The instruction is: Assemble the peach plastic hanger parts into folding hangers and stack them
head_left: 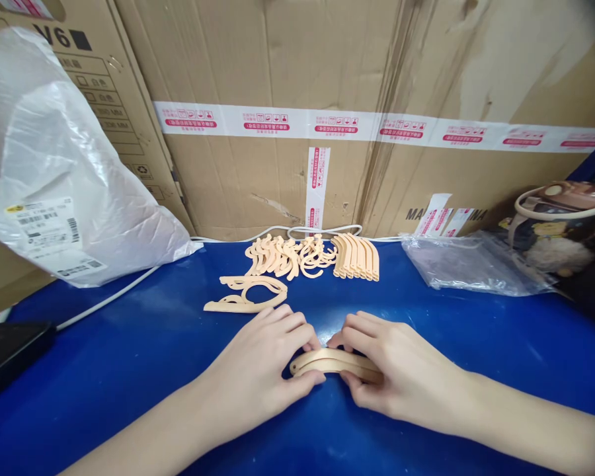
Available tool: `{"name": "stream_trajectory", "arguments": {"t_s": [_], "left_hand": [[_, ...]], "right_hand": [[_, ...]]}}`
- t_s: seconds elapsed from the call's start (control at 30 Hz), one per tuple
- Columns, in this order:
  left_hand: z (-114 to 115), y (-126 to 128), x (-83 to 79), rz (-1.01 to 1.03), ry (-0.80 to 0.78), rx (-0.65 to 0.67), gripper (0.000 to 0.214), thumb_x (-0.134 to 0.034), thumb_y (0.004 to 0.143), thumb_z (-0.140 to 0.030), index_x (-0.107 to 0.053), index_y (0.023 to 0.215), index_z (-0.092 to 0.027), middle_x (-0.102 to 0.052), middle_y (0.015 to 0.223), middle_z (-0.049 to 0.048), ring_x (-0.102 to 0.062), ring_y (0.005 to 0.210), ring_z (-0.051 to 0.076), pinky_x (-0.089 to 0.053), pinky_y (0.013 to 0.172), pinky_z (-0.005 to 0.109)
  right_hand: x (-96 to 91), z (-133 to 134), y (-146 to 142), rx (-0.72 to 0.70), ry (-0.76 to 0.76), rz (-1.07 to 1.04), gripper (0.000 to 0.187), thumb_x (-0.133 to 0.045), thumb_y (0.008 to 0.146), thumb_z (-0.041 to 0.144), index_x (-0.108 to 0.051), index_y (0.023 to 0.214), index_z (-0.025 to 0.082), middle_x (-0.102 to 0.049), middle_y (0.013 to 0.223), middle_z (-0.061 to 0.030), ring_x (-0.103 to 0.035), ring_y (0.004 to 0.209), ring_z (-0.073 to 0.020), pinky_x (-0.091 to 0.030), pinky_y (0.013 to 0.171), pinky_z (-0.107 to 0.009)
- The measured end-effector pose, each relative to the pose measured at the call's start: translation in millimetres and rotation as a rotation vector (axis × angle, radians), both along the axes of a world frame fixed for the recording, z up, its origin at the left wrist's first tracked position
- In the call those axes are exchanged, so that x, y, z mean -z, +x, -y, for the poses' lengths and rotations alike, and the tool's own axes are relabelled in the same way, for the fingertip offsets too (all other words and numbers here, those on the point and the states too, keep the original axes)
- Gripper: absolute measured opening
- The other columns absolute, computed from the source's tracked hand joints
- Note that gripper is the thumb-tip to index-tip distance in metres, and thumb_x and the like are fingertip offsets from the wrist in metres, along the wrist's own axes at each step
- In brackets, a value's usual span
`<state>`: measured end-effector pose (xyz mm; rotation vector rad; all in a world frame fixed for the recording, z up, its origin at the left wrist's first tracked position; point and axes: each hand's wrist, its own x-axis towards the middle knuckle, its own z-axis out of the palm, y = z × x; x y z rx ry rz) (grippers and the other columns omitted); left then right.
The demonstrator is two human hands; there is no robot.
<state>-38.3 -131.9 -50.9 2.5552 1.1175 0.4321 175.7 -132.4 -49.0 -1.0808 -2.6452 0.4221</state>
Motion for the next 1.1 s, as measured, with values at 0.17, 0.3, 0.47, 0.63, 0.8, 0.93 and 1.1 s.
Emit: {"name": "stream_trajectory", "arguments": {"t_s": [0.17, 0.3, 0.47, 0.63, 0.8, 0.93, 1.1], "left_hand": [[-1, -3, -0.7, -0.016, -0.036, -0.033, 0.007, -0.062, 0.079, -0.023, -0.055, 0.080, -0.021, -0.059, 0.083, -0.0013, -0.052, 0.083, 0.021, -0.039, 0.075, 0.036], [-2, -4, -3.8, -0.009, -0.132, -0.060, 0.012, -0.066, 0.076, -0.024, -0.054, 0.077, -0.021, -0.059, 0.081, -0.0026, -0.052, 0.081, 0.020, -0.038, 0.072, 0.033], [-4, -7, -5.7, -0.007, -0.194, -0.051, 0.018, -0.069, 0.075, -0.030, -0.054, 0.077, -0.021, -0.058, 0.081, -0.0037, -0.052, 0.080, 0.018, -0.036, 0.069, 0.029], [-3, -7, -6.9, -0.070, -0.114, -0.028, 0.022, -0.066, 0.078, -0.033, -0.049, 0.074, -0.020, -0.055, 0.077, -0.0027, -0.050, 0.080, 0.018, -0.034, 0.069, 0.030], [-1, -6, -5.6, -0.087, -0.079, -0.017, 0.022, -0.064, 0.078, -0.032, -0.047, 0.073, -0.020, -0.055, 0.075, -0.0020, -0.049, 0.080, 0.019, -0.033, 0.068, 0.030], [-1, -5, -5.6, -0.098, -0.073, -0.018, 0.022, -0.065, 0.077, -0.034, -0.049, 0.074, -0.020, -0.055, 0.076, -0.0019, -0.049, 0.080, 0.019, -0.033, 0.066, 0.030], [-2, -5, -7.5, -0.091, -0.081, -0.013, 0.024, -0.066, 0.078, -0.036, -0.049, 0.074, -0.020, -0.057, 0.076, -0.0023, -0.049, 0.079, 0.019, -0.032, 0.064, 0.029]], "right_hand": [[-0.6, -3, 4, -0.034, -0.054, -0.005, 0.022, -0.053, 0.082, 0.018, -0.059, 0.103, 0.020, -0.061, 0.094, -0.0030, -0.058, 0.080, -0.0167, -0.045, 0.067, -0.027], [3.4, 1, 7, -0.029, -0.101, -0.010, 0.014, -0.054, 0.086, 0.023, -0.056, 0.100, 0.022, -0.059, 0.092, -0.0007, -0.057, 0.072, -0.0138, -0.043, 0.063, -0.025], [9.3, -1, 11, -0.056, -0.111, -0.012, 0.016, -0.057, 0.088, 0.031, -0.055, 0.101, 0.021, -0.059, 0.090, 0.0003, -0.054, 0.065, -0.0119, -0.040, 0.058, -0.024], [9.9, -1, 14, -0.084, -0.083, -0.009, 0.018, -0.057, 0.089, 0.036, -0.055, 0.098, 0.021, -0.060, 0.086, 0.0008, -0.054, 0.064, -0.0114, -0.038, 0.056, -0.023], [-0.1, -17, 11, 0.000, 0.106, -0.032, 0.026, -0.052, 0.092, 0.044, -0.058, 0.093, 0.019, -0.060, 0.080, -0.0001, -0.057, 0.066, -0.0125, -0.039, 0.058, -0.023], [-8.9, -53, -5, 0.138, 0.335, 0.127, 0.015, -0.052, 0.093, 0.031, -0.062, 0.091, 0.019, -0.063, 0.087, -0.0023, -0.061, 0.074, -0.0150, -0.038, 0.059, -0.024], [-5.6, -89, -36, 0.224, 0.374, 0.235, 0.022, -0.051, 0.093, 0.033, -0.063, 0.094, 0.015, -0.065, 0.094, -0.0080, -0.064, 0.079, -0.0204, -0.038, 0.058, -0.026]]}}
